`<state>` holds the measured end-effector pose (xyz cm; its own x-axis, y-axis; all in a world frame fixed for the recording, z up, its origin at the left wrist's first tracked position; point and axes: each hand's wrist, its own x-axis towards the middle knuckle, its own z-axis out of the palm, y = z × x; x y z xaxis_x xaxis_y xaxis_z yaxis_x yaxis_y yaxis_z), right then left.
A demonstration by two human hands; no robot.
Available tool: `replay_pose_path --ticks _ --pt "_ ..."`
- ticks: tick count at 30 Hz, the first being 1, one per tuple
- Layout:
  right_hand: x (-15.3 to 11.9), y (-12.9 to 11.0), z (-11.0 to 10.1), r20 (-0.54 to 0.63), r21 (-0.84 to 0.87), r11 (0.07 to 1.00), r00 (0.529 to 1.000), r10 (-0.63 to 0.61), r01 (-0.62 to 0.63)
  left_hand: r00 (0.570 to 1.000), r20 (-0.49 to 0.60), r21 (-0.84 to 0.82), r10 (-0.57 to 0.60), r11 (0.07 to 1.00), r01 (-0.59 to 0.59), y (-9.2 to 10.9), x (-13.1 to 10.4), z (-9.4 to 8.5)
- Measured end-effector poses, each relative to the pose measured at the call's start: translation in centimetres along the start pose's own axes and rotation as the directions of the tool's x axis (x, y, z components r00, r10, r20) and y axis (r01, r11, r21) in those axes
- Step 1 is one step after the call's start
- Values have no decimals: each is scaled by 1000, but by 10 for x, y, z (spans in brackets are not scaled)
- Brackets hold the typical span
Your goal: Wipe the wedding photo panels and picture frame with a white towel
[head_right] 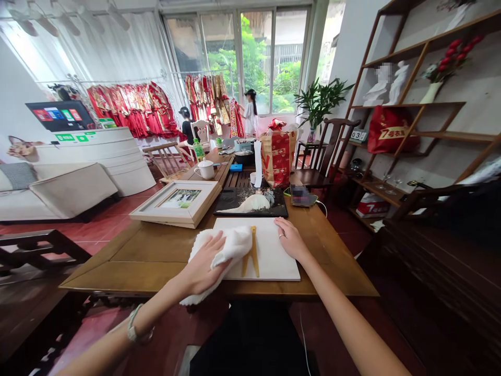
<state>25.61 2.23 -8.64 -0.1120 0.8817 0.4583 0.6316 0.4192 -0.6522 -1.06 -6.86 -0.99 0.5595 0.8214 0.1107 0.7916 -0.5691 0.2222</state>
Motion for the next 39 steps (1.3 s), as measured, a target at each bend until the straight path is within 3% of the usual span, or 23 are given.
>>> replay_pose_path --ticks 5,8,10,16,19,25,29,33,37,39 --pt "-1 -1 -2 8 1 1000 1000 6 -6 991 -45 142 -127 981 132 -20 54 8" --pt "-1 -1 -2 6 10 1000 1000 3 -3 990 -48 188 -136 972 142 -18 63 13" --pt "0 -1 -1 1 10 1000 1000 2 -2 992 -42 215 -117 969 123 -9 53 15" --pt "1 0 -1 12 -5 1000 1000 2 -2 999 23 193 -36 981 31 31 -7 14" --pt "0 -1 -1 13 -14 1000 1000 1 -1 998 48 158 -48 987 40 35 -12 11" --pt "-1 -1 -1 13 -19 1000 1000 -7 7 980 43 158 -195 970 186 14 48 10" --pt "-1 1 -1 14 -12 1000 1000 -12 12 985 -1 168 -173 971 171 15 74 18" --pt "0 2 0 10 -12 1000 1000 -19 19 998 -31 213 -50 975 55 35 51 27" --pt "1 1 0 15 -20 1000 1000 -22 22 995 -9 242 95 966 -90 52 13 32" --pt "0 1 0 12 -25 999 1000 -22 22 992 11 250 125 960 -124 55 7 32"
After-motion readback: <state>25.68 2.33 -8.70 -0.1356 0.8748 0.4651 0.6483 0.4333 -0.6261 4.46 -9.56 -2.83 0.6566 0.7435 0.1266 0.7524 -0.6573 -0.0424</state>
